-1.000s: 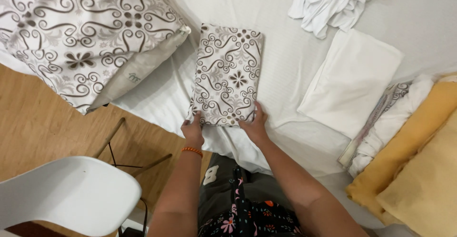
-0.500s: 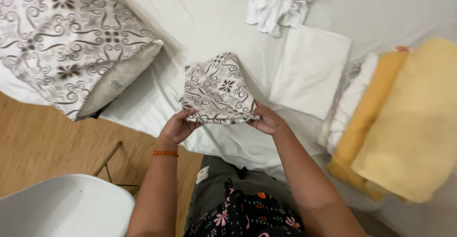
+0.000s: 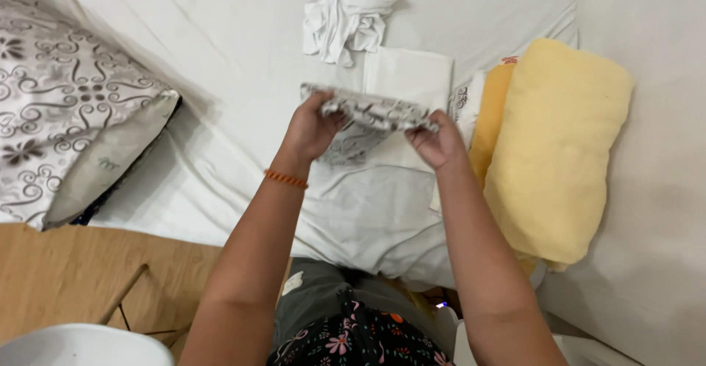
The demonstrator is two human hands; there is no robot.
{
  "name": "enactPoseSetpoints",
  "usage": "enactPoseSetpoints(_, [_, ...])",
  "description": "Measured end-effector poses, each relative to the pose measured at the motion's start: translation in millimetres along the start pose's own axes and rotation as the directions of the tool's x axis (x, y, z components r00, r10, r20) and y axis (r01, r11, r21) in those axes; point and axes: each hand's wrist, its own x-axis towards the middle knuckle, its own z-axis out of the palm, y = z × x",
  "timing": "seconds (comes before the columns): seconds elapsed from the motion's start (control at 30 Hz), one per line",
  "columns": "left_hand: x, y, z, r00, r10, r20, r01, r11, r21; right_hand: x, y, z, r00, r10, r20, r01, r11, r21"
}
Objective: The person folds a yellow towel on a bed, smoothing it out and stacking it. They then fold a patterned pillowcase and a white pillowcase, placing them in a neat pile alongside the towel.
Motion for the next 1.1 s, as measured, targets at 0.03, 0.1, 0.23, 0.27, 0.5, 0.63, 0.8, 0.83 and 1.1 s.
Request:
enactPoseSetpoints(0.03, [7.8,2.2,14.8,1.0,-0.007,0.004,0.007,1.0,0.009,-1.2,-15.1,10.0,1.0,-0.005,0.0,0.005,1.0,0.011])
enactPoseSetpoints(0.1, [26.5,6.8,46.0,0.994,0.028,0.109,-0.03,0.999,0.016,-2.9,-46.5,29.1,0.982,-0.122,0.142,0.117,0.992,0.042])
enactPoseSetpoints(0.23, [31.9,7.9,87.3,0.984,0.027,0.175,-0.048,0.991,0.121,-36.6,-84.2,50.6,0.927,-0.271,0.259,0.291,0.956,-0.04])
enactPoseSetpoints(0.27, [32.4,0.6,85.6,0.981,0.039,0.191,-0.073,0.982,0.173,-31.6,-91.9,37.5,0.911,-0.287,0.297,0.318,0.946,-0.063])
enactPoseSetpoints(0.5, [37.8,-112.5,-25.4,0.98,-0.074,-0.186,0.162,0.842,0.515,36.3,-50.3,-129.2,0.872,-0.487,-0.055,0.355,0.705,-0.614])
enactPoseSetpoints(0.63, [12.2,-173.2,-113.6,0.919,-0.196,-0.342,0.394,0.415,0.82,-30.7,17.7,-103.1,0.69,-0.72,-0.069,-0.222,-0.12,-0.968])
enactPoseSetpoints(0.8, [-1.1,-156.4,-138.5,0.971,-0.023,-0.238,0.239,0.105,0.965,1.2,96.1,-138.2,0.795,-0.495,0.352,0.086,-0.481,-0.872])
enactPoseSetpoints(0.83, [1.3,-145.0,-130.8,0.969,-0.013,-0.246,0.246,0.11,0.963,5.8,104.5,-128.1,0.799,-0.484,0.358,0.096,-0.486,-0.869])
enactPoseSetpoints(1.1, [16.9,-57.8,-99.9,0.994,0.106,-0.037,0.042,-0.039,0.998,62.9,155.9,-23.5,0.922,-0.225,0.314,0.206,-0.399,-0.893])
